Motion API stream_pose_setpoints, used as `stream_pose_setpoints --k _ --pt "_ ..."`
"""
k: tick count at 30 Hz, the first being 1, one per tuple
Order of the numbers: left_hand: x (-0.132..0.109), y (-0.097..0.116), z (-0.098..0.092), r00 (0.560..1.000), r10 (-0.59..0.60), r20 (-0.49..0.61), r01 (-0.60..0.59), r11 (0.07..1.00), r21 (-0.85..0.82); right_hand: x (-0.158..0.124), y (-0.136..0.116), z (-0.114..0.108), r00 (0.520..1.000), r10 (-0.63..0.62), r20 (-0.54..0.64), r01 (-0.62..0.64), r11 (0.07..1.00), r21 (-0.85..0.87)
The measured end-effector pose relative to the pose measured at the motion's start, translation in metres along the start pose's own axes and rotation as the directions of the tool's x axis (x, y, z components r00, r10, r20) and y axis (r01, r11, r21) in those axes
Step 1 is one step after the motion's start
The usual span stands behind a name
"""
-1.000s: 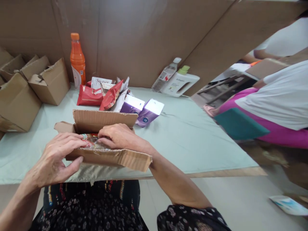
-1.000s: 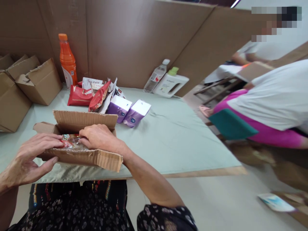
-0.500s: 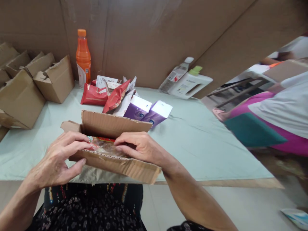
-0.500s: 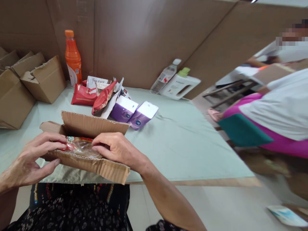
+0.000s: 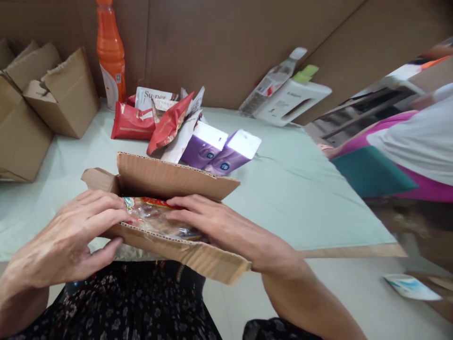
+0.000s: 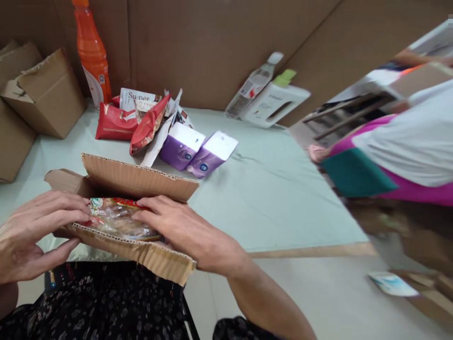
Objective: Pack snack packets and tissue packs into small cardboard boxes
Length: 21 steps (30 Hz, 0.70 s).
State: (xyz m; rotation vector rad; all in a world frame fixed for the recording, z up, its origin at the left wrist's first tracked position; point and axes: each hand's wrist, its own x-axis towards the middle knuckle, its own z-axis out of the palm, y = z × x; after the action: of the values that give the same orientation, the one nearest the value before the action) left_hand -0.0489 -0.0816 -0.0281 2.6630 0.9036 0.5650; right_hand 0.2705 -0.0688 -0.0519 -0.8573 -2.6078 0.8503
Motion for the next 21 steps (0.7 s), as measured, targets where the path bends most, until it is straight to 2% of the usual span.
stream_pose_setpoints --k 3,8,10,15,17,19,21 --pt "-0.001 -0.001 0.001 1.000 -0.007 -0.002 0.007 1.000 0.011 0.002 0.001 0.010 1.000 -0.004 -0.031 0.000 0.994 -0.113" --pt "-0.009 0.000 0.000 0.999 -0.040 0.011 0.040 0.999 0.022 0.000 0.004 0.019 0.963 -0.156 -0.220 0.134 0.984 -0.114" --pt "-0.011 -0.001 0.000 0.999 -0.026 0.036 0.026 1.000 0.008 0.001 0.005 0.016 0.967 -0.169 -0.189 0.163 0.985 -0.047" --pt "-0.010 -0.005 0.004 0.996 -0.008 0.091 0.017 0.995 -0.103 0.009 0.008 -0.001 0.983 -0.182 0.000 0.179 0.968 0.175" --pt "-0.012 -0.006 0.006 0.996 -0.015 0.091 0.026 0.992 -0.123 0.008 0.006 -0.009 0.981 -0.194 0.004 0.187 0.952 0.241" --pt "-0.014 -0.008 0.007 0.995 -0.032 0.096 0.044 0.991 -0.123 0.003 0.002 -0.017 0.978 -0.190 -0.089 0.208 0.930 0.302" --pt "-0.017 -0.011 0.008 0.993 -0.047 0.106 0.059 0.992 -0.114 -0.004 -0.001 -0.027 0.940 -0.109 -0.323 0.217 0.922 0.320"
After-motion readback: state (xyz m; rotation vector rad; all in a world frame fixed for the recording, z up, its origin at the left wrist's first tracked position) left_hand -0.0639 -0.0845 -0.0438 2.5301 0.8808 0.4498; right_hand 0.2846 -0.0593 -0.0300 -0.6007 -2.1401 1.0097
